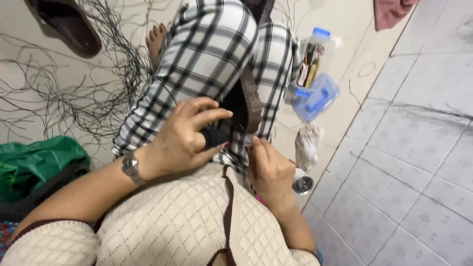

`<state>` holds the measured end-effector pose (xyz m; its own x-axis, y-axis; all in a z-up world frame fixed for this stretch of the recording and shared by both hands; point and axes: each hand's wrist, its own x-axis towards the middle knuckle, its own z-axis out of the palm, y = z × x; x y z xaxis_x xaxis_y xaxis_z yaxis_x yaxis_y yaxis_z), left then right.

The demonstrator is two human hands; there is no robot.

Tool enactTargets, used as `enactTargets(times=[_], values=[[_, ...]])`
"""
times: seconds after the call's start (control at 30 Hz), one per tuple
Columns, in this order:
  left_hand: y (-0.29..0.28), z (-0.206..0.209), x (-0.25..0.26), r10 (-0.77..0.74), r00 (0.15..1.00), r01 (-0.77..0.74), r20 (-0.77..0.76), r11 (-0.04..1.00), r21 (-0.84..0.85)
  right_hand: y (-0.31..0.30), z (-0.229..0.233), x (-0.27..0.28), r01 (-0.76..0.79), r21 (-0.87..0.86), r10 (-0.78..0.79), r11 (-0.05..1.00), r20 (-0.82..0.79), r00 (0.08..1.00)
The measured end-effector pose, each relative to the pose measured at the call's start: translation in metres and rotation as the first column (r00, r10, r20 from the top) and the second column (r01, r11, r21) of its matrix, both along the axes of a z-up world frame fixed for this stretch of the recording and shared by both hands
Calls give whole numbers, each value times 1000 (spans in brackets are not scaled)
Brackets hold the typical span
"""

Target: Hand-sewing a leather sandal to repair or assemble it using a needle and thread.

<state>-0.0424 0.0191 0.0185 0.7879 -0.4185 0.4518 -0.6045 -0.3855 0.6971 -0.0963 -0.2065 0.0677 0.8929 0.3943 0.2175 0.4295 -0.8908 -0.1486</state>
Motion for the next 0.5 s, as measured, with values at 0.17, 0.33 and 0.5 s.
enactTargets(times=[0.17,0.33,0.5], values=[[-3,17,0,18,992,-29,-123,996,-89,6,23,6,43,-52,-45,998,-30,999],[-2,24,-6,-601,509,-50,-616,694,-718,-4,18,14,-18,37,22,999,-117,993],[-12,29,-5,-265,491,-164,-830,907,-387,-11,17,22,-59,74,72,996,-194,978]])
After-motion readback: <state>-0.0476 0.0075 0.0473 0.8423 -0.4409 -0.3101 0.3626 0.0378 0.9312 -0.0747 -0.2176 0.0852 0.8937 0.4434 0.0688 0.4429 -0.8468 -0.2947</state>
